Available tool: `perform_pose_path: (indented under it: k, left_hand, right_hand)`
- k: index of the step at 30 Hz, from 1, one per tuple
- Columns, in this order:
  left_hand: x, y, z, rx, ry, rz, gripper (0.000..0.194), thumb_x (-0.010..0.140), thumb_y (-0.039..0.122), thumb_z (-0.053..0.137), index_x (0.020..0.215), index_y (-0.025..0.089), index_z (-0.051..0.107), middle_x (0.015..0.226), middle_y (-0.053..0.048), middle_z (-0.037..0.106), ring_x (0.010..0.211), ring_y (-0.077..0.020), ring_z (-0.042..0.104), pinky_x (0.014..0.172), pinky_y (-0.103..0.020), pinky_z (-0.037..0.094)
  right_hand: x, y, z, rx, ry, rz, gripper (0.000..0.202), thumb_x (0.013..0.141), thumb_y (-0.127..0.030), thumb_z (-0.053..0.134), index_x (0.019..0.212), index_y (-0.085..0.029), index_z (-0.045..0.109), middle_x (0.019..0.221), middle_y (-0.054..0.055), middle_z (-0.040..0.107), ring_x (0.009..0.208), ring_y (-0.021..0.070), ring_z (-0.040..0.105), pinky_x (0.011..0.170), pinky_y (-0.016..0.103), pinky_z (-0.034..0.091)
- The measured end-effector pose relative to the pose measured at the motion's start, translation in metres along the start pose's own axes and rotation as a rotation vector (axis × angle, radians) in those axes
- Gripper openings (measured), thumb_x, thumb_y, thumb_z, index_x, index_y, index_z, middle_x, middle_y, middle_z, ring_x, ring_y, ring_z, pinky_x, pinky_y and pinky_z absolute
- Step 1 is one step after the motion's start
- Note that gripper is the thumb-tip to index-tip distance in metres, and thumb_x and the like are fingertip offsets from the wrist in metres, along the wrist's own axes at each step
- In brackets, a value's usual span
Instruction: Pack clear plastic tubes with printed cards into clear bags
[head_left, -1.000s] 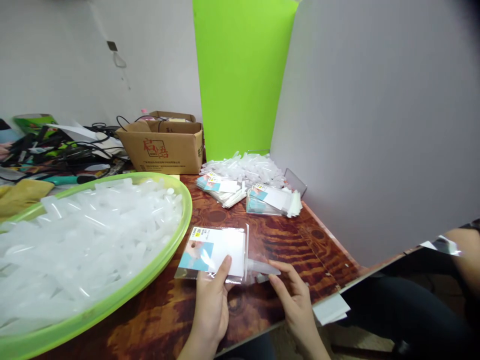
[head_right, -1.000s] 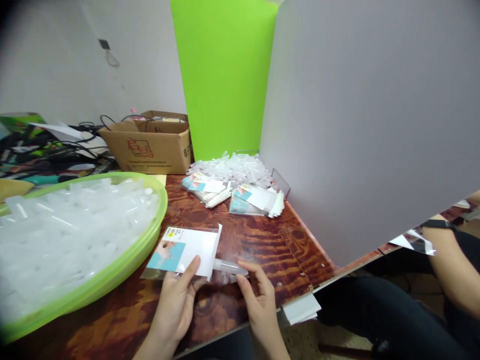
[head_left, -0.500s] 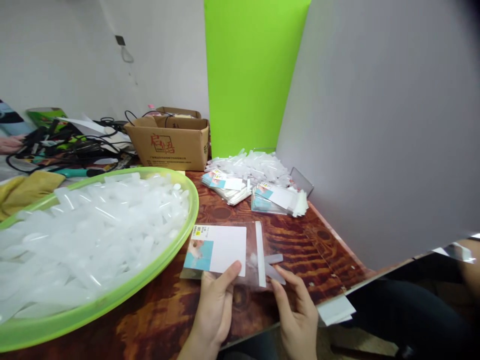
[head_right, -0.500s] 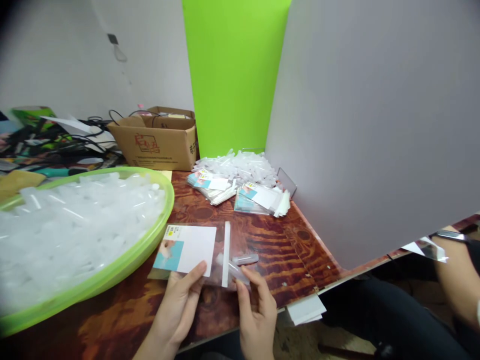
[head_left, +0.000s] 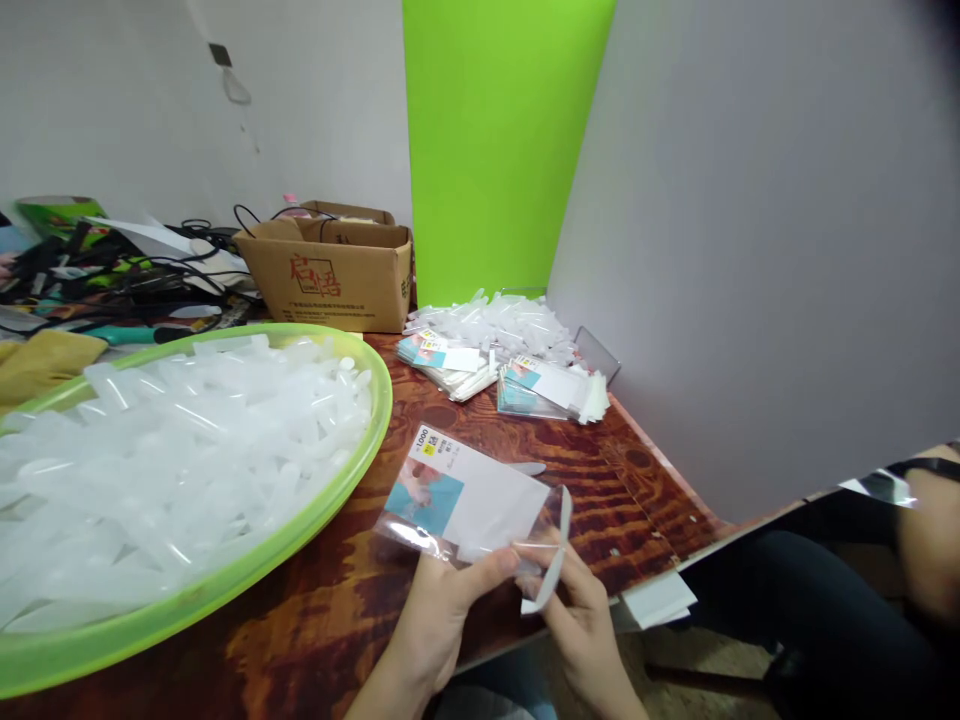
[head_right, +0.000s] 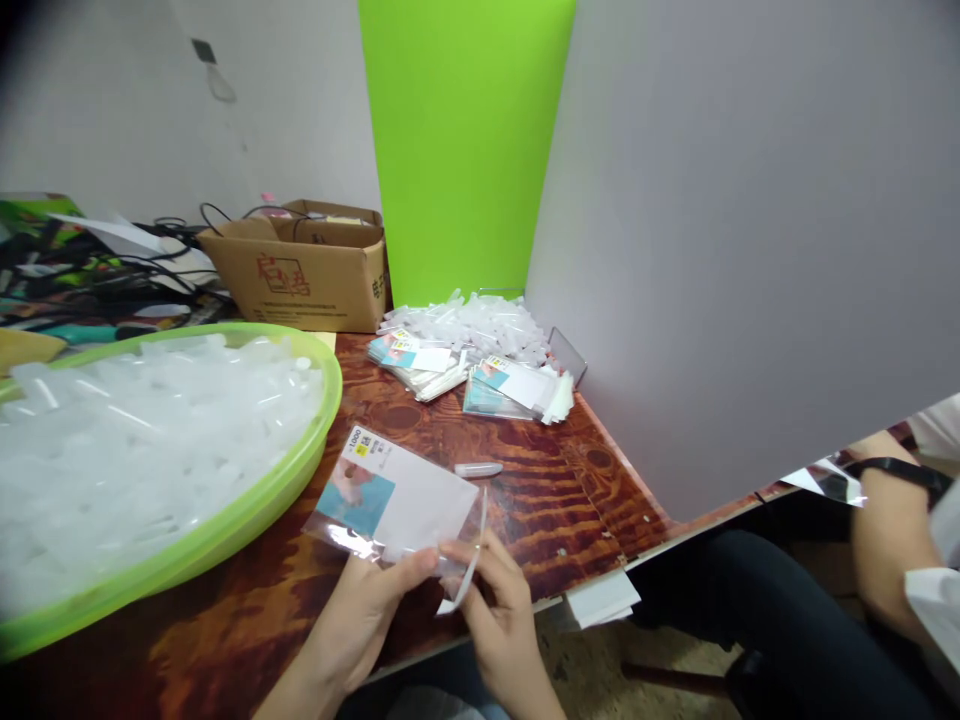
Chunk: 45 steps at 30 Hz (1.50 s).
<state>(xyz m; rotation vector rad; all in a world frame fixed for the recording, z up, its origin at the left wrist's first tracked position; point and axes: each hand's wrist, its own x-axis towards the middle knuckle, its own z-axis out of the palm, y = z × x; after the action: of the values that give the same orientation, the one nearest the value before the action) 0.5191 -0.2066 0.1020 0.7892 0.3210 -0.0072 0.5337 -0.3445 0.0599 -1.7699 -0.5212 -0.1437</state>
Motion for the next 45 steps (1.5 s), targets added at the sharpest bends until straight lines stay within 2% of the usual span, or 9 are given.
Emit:
perform_pose_path:
  k: [5, 12, 19, 22, 27, 33, 38, 40, 45]
  left_hand:
    - [-0.003, -0.002, -0.01, -0.058, -0.075, -0.145, 0.056, 0.064, 0.016, 0.078, 0.117, 0.018, 0.057, 0.112, -0.01, 0.068, 0.103, -0.0241, 0.063, 0.091, -0.033, 0.047]
    - [-0.016, -0.013, -0.016, -0.017, -0.038, -0.202, 0.062, 0.071, 0.017, 0.073, 0.127, 0.017, 0.046, 0.113, -0.009, 0.067, 0.102, -0.0218, 0.063, 0.089, -0.03, 0.049]
    - [-0.018, -0.006, -0.019, -0.124, 0.132, -0.111, 0.063, 0.071, 0.019, 0.074, 0.127, 0.02, 0.044, 0.114, -0.008, 0.067, 0.098, -0.0202, 0.064, 0.081, -0.029, 0.053]
    - [-0.018, -0.008, -0.019, -0.124, 0.183, -0.147, 0.059, 0.071, 0.018, 0.074, 0.123, 0.019, 0.047, 0.107, -0.007, 0.069, 0.092, -0.0176, 0.066, 0.075, -0.026, 0.054]
    - [-0.02, -0.014, -0.018, -0.143, 0.214, -0.125, 0.072, 0.07, 0.013, 0.074, 0.132, 0.022, 0.037, 0.105, -0.006, 0.069, 0.092, -0.0179, 0.066, 0.073, -0.024, 0.053]
    - [-0.019, -0.002, -0.015, -0.188, 0.205, -0.073, 0.063, 0.072, 0.018, 0.073, 0.126, 0.021, 0.042, 0.113, -0.007, 0.066, 0.094, -0.0183, 0.065, 0.075, -0.028, 0.056]
    - [-0.018, -0.003, -0.017, -0.16, 0.228, -0.153, 0.046, 0.062, 0.027, 0.081, 0.1, 0.015, 0.057, 0.096, -0.008, 0.07, 0.075, -0.015, 0.066, 0.064, -0.025, 0.055]
    - [-0.017, -0.009, -0.015, -0.129, 0.272, -0.173, 0.047, 0.055, 0.026, 0.085, 0.093, 0.015, 0.058, 0.083, -0.004, 0.07, 0.068, -0.0131, 0.065, 0.059, -0.023, 0.055]
    - [-0.013, -0.019, -0.009, -0.123, 0.261, -0.149, 0.061, 0.046, 0.026, 0.089, 0.097, 0.015, 0.058, 0.086, -0.007, 0.072, 0.073, -0.0178, 0.069, 0.057, -0.022, 0.055]
  right_hand:
    - [-0.001, -0.007, -0.012, 0.002, -0.321, 0.091, 0.037, 0.091, -0.025, 0.047, 0.127, -0.032, 0.055, 0.15, 0.002, 0.029, 0.136, 0.0236, 0.031, 0.108, 0.042, 0.03]
    - [0.005, -0.023, -0.009, -0.25, -0.554, 0.014, 0.074, 0.074, -0.013, 0.06, 0.141, -0.031, 0.035, 0.144, 0.008, 0.04, 0.132, 0.0289, 0.037, 0.106, 0.05, 0.03]
    - [0.001, -0.011, -0.007, -0.052, -0.322, -0.091, 0.046, 0.082, -0.013, 0.055, 0.124, -0.033, 0.057, 0.142, 0.006, 0.038, 0.133, 0.0255, 0.035, 0.106, 0.044, 0.033]
    - [0.003, -0.01, -0.002, -0.155, -0.368, -0.093, 0.049, 0.081, -0.013, 0.054, 0.126, -0.034, 0.055, 0.146, 0.005, 0.033, 0.136, 0.0276, 0.03, 0.107, 0.049, 0.029]
    - [0.007, -0.01, 0.007, -0.237, -0.479, -0.002, 0.057, 0.077, -0.016, 0.058, 0.13, -0.035, 0.051, 0.154, 0.003, 0.016, 0.14, 0.0342, 0.016, 0.106, 0.056, 0.023]
    - [0.018, -0.007, 0.001, 0.158, -0.372, 0.01, 0.033, 0.083, -0.048, 0.054, 0.104, -0.029, 0.071, 0.139, 0.007, 0.043, 0.13, 0.0307, 0.038, 0.105, 0.048, 0.031]
    - [0.015, -0.005, 0.007, 0.092, -0.404, 0.024, 0.039, 0.088, -0.054, 0.043, 0.106, -0.032, 0.07, 0.139, 0.004, 0.044, 0.13, 0.0287, 0.035, 0.107, 0.049, 0.026]
    - [0.013, 0.003, 0.017, 0.063, -0.34, 0.045, 0.045, 0.086, -0.058, 0.041, 0.101, -0.029, 0.072, 0.138, 0.004, 0.044, 0.129, 0.03, 0.035, 0.108, 0.05, 0.023]
    - [0.022, 0.035, 0.042, 0.12, -0.153, 0.192, 0.04, 0.068, -0.061, 0.063, 0.089, -0.028, 0.073, 0.102, 0.005, 0.064, 0.101, 0.0284, 0.056, 0.089, 0.042, 0.046]
